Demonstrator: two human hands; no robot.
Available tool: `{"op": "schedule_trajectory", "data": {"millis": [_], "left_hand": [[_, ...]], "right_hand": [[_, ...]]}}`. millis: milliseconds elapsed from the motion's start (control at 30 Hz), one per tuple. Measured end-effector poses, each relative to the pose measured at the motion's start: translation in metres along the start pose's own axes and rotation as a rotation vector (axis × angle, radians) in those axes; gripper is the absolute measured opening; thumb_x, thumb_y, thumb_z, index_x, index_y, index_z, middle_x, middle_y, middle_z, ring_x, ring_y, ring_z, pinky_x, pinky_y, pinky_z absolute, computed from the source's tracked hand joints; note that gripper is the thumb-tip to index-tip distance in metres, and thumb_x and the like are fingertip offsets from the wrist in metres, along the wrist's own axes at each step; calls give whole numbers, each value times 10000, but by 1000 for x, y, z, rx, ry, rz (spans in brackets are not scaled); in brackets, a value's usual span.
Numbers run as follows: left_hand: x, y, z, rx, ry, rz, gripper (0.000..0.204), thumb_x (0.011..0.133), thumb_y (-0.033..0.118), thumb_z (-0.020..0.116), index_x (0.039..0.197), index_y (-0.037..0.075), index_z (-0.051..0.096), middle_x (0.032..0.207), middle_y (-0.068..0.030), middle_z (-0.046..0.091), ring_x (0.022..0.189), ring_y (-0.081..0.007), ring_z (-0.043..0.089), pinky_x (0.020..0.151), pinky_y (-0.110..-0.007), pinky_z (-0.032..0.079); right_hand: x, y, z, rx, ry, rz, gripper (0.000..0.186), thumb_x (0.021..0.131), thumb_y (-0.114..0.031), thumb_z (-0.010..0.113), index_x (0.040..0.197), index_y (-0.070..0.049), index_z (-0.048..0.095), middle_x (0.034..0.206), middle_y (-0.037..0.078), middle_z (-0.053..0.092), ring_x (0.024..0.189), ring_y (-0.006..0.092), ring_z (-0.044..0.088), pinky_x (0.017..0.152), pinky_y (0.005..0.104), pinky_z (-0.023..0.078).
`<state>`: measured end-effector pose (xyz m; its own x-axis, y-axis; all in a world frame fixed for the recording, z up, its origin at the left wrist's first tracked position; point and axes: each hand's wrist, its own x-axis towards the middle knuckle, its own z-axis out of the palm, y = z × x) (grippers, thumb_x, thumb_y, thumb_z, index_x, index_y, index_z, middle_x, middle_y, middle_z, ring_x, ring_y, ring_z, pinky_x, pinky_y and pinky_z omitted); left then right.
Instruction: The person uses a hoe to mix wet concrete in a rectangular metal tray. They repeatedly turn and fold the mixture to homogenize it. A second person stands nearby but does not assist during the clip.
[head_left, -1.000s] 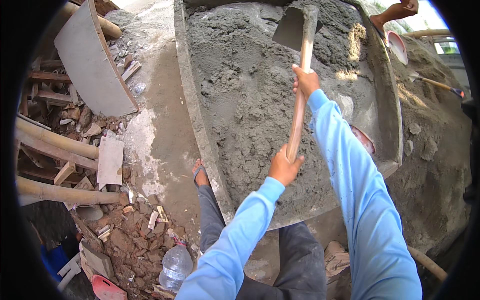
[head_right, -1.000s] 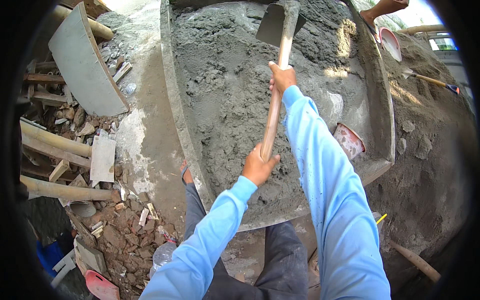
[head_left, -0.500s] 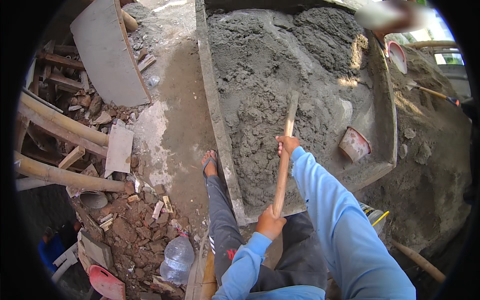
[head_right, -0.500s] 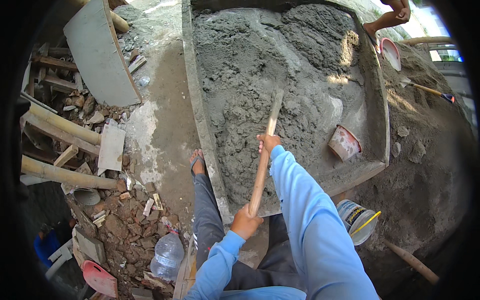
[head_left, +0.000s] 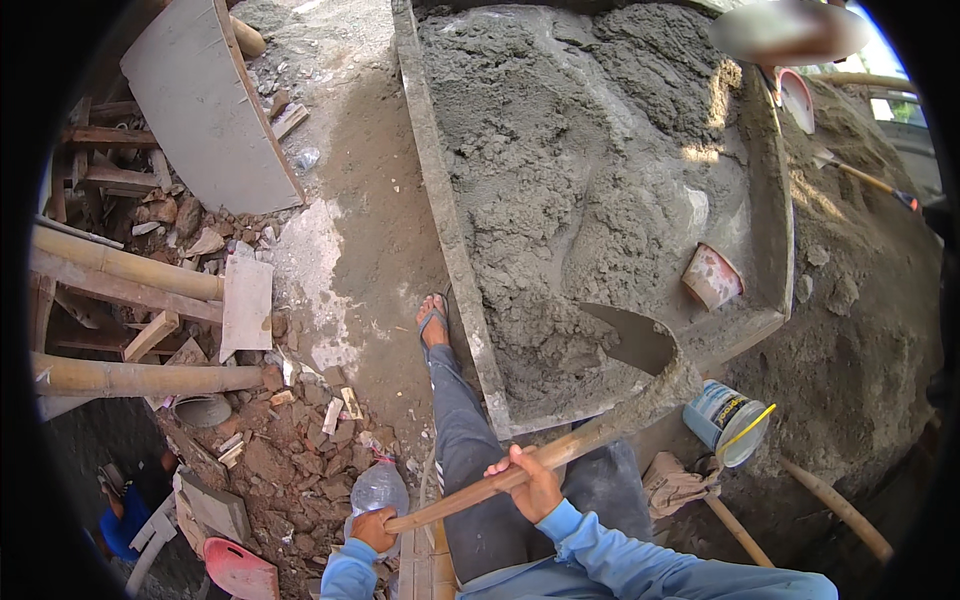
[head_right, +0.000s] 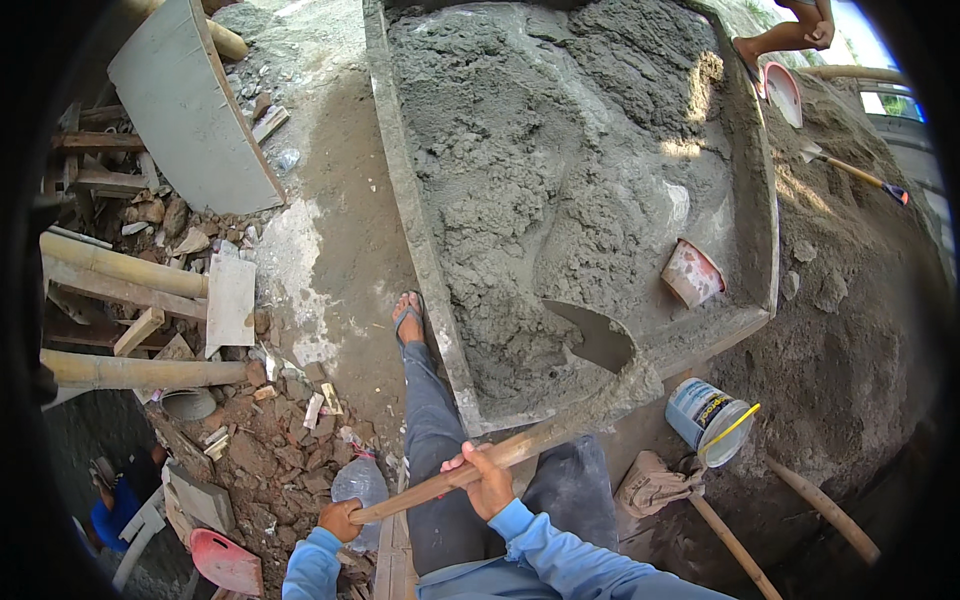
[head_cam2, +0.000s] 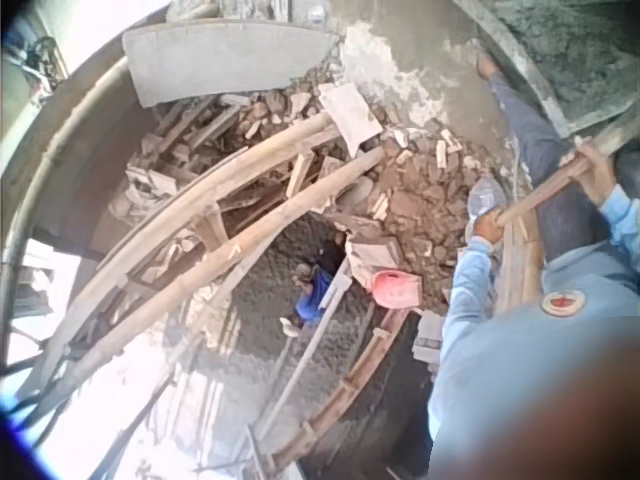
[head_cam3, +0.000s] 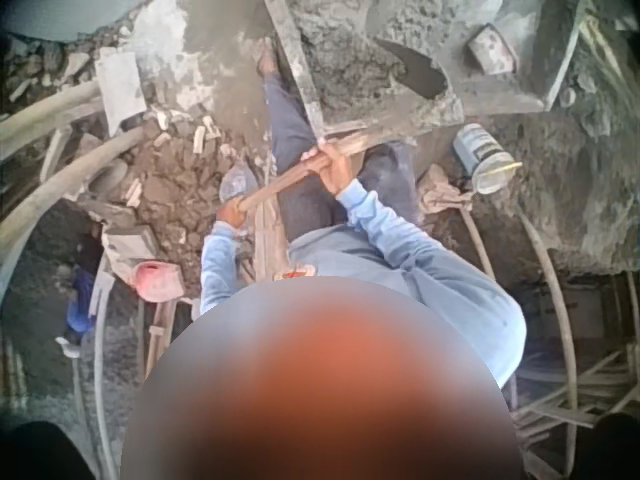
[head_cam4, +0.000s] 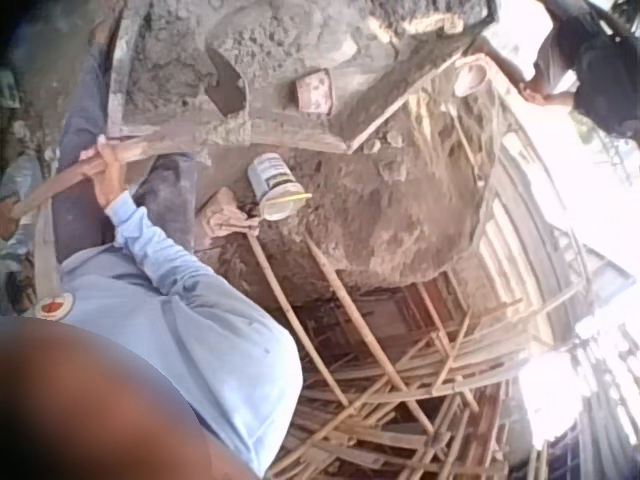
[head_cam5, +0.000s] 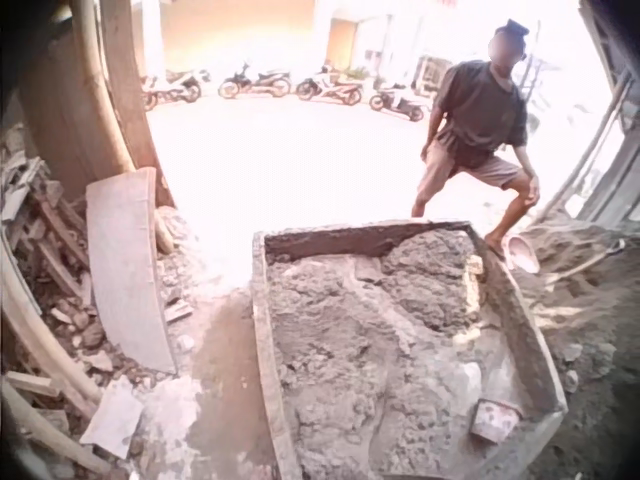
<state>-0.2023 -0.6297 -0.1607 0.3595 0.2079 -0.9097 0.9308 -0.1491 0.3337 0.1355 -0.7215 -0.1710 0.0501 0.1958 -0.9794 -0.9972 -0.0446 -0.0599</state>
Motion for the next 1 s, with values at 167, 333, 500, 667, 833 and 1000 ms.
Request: {"op": "schedule_trajectory", "data": {"millis": [167, 333, 500, 667, 833, 1000], "left_hand": [[19, 50, -24, 153, -86, -175, 198, 704, 221, 685, 890, 156, 665, 809, -184, 680, 811, -387, 662, 726, -485, 529], [109, 121, 20, -61, 169, -72, 184, 687, 136, 661, 868, 108, 668, 764, -214, 664, 754, -422, 650, 687, -492, 519], [178, 189, 18, -24, 134, 70, 262, 718, 140, 664, 978, 104, 661, 812, -235, 665, 806, -430, 646, 706, -494, 517], [264, 369, 62, -319, 86, 488, 534, 753, 213, 720, 1183, -36, 526, 901, -316, 640, 889, -477, 629, 772, -494, 505], [212, 400, 113, -651, 99, 189, 371, 681, 172, 718, 964, -14, 566, 803, -230, 629, 791, -432, 607, 725, -440, 477], [70, 313, 76, -533, 0, 157, 399, 712, 251, 701, 983, -3, 554, 896, -274, 634, 912, -463, 607, 771, -504, 475]], "right_hand": [[68, -45, 20, -133, 180, 212, 104, 850, -80, 609, 876, -27, 523, 750, 128, 575, 755, 318, 639, 748, 494, 538], [218, -109, 20, -63, 494, -6, 106, 805, -77, 677, 829, -63, 575, 652, 7, 464, 531, 144, 454, 514, 351, 481], [176, -200, 8, 47, 144, -356, 165, 798, -73, 675, 794, -54, 512, 604, 6, 427, 504, 152, 449, 477, 352, 427], [191, -416, 21, -269, 143, -631, 235, 865, -115, 652, 764, -105, 440, 591, -21, 424, 460, 83, 409, 416, 267, 382], [278, -379, -23, -564, 316, -240, 182, 803, -64, 687, 728, -49, 522, 570, 17, 493, 435, 125, 446, 403, 298, 421], [206, -235, -55, -353, 240, -98, 134, 825, -58, 644, 801, -44, 514, 577, -8, 443, 443, 111, 425, 408, 292, 403]]}}
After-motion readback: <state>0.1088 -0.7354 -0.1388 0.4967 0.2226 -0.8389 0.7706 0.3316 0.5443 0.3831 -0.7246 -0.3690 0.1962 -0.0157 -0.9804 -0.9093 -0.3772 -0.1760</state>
